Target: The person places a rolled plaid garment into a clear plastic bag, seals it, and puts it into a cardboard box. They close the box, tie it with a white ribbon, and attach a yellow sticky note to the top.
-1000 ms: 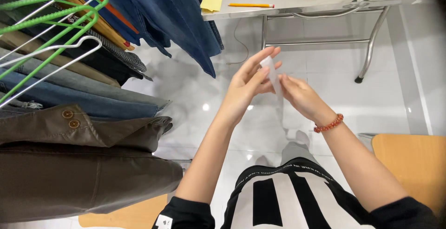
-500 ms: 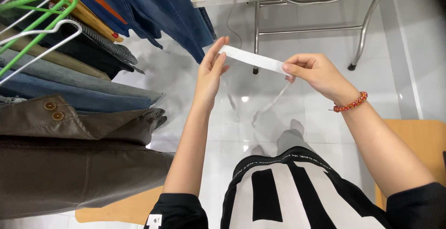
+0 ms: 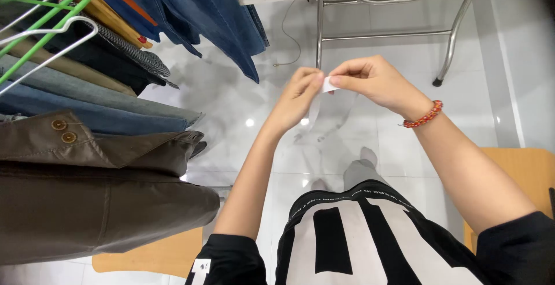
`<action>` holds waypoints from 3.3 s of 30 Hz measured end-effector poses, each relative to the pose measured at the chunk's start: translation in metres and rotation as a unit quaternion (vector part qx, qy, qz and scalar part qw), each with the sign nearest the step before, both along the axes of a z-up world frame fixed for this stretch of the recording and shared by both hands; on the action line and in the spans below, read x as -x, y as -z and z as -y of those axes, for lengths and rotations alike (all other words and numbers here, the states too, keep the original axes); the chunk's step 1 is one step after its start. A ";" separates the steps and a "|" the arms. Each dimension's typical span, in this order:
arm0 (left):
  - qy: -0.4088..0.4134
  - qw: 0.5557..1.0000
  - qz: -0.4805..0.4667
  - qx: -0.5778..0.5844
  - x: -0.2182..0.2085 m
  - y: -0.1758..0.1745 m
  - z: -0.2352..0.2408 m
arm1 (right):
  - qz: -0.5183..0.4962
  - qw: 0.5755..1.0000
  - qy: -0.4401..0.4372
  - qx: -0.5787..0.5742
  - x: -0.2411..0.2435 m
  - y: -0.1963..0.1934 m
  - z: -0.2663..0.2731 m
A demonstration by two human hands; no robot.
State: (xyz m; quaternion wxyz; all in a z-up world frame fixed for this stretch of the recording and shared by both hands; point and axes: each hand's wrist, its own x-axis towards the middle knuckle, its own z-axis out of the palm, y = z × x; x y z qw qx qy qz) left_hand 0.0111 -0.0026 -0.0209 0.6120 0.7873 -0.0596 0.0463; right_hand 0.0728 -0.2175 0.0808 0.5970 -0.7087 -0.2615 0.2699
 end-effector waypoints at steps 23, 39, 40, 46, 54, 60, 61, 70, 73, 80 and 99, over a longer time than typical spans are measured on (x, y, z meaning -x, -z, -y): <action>0.039 0.997 -0.039 -0.057 0.006 -0.072 0.048 | 0.010 0.999 0.024 0.023 -0.002 0.035 0.026; 0.052 0.983 -0.157 -0.078 0.011 -0.073 0.011 | -0.003 0.993 0.063 0.104 -0.037 0.093 0.067; 0.052 0.983 -0.158 -0.078 0.010 -0.072 0.013 | -0.004 0.993 0.064 0.104 -0.033 0.091 0.062; 0.074 0.988 -0.116 -0.071 0.001 -0.067 0.029 | 0.018 0.998 0.035 0.056 -0.013 0.061 0.027; 0.074 0.987 -0.109 -0.091 -0.014 -0.087 0.041 | -0.097 0.992 0.043 -0.073 -0.016 0.056 0.018; 0.083 0.986 -0.121 -0.079 -0.053 -0.104 0.057 | -0.098 0.992 0.081 0.007 -0.053 0.050 0.046; 0.085 0.986 -0.118 -0.081 -0.064 -0.103 0.059 | -0.094 0.992 0.084 0.005 -0.064 0.052 0.057; 0.134 0.973 -0.138 -0.128 -0.177 -0.090 0.080 | -0.023 0.982 0.137 0.128 -0.179 0.070 0.191; 0.150 0.958 -0.180 -0.163 -0.213 -0.089 0.089 | -0.014 0.961 0.161 0.223 -0.221 0.070 0.241; 0.155 0.949 -0.215 -0.168 -0.294 -0.076 0.106 | 0.012 0.926 0.220 0.307 -0.293 0.062 0.334; 0.125 0.949 -0.255 -0.133 -0.567 -0.040 0.061 | 0.006 0.915 0.254 0.315 -0.563 0.071 0.411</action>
